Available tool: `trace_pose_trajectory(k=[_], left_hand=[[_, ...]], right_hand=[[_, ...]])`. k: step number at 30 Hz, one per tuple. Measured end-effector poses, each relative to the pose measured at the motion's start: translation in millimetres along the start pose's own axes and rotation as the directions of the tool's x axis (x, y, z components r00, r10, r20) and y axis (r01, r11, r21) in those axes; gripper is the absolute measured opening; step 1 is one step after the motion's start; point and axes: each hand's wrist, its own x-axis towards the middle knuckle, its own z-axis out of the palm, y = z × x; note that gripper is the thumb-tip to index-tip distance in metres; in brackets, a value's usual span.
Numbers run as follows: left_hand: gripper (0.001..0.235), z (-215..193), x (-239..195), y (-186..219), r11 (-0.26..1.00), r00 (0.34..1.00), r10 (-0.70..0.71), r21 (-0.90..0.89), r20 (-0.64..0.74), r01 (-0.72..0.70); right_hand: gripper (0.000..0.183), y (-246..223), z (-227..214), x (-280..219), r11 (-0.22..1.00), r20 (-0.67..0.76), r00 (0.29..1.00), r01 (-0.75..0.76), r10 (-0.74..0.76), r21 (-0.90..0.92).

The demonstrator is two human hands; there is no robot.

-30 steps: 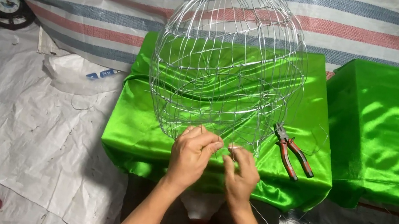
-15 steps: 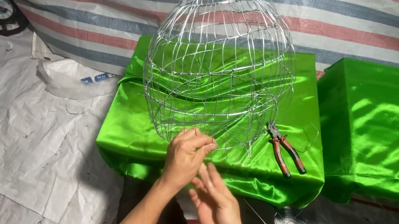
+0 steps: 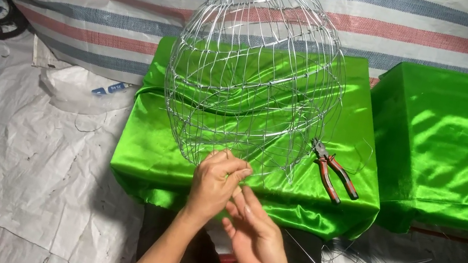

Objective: Securing wire ends on a wire frame structure by twisting and cutting them with pliers.

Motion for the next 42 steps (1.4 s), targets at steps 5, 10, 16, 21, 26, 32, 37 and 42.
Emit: trace_pose_trajectory(k=[5, 10, 16, 21, 26, 32, 37, 42], left_hand=[[0.008, -3, 0, 5, 0.999, 0.999, 0.033, 0.006, -0.012, -0.033], [0.007, -2, 0, 5, 0.999, 0.999, 0.049, -0.013, 0.005, -0.049], [0.01, -3, 1, 12, 0.991, 0.992, 0.12, -0.07, 0.026, -0.118], [0.011, -9, 4, 16, 0.985, 0.989, 0.149, -0.085, 0.007, -0.148], [0.012, -6, -5, 3, 0.97, 0.977, 0.213, -0.12, -0.003, -0.211], [0.027, 8, -19, -17, 0.977, 0.994, 0.104, -0.192, 0.032, -0.096], [0.031, 3, -16, -6, 0.982, 0.999, -0.011, -0.188, 0.036, 0.017], [0.028, 2, -15, -15, 0.981, 0.998, 0.024, -0.195, 0.061, -0.012]], right_hand=[[0.07, -7, -10, 17, 1.0, 0.153, 0.988, 0.015, -0.013, -0.012], [0.092, -3, -10, 25, 0.998, 0.325, 0.946, 0.015, 0.006, -0.06], [0.089, -3, -25, 59, 0.992, 0.565, 0.822, 0.002, -0.073, 0.125], [0.059, 2, -33, 83, 0.985, 0.65, 0.758, -0.06, -0.058, 0.159], [0.067, 7, -36, 95, 0.969, 0.575, 0.816, -0.096, -0.056, 0.23], [0.062, 17, -54, 117, 0.983, 0.6, 0.792, 0.0, -0.111, 0.182], [0.059, 21, -64, 130, 0.986, 0.632, 0.76, 0.064, -0.149, 0.155], [0.046, 25, -79, 142, 0.983, 0.685, 0.717, 0.005, -0.13, 0.182]])
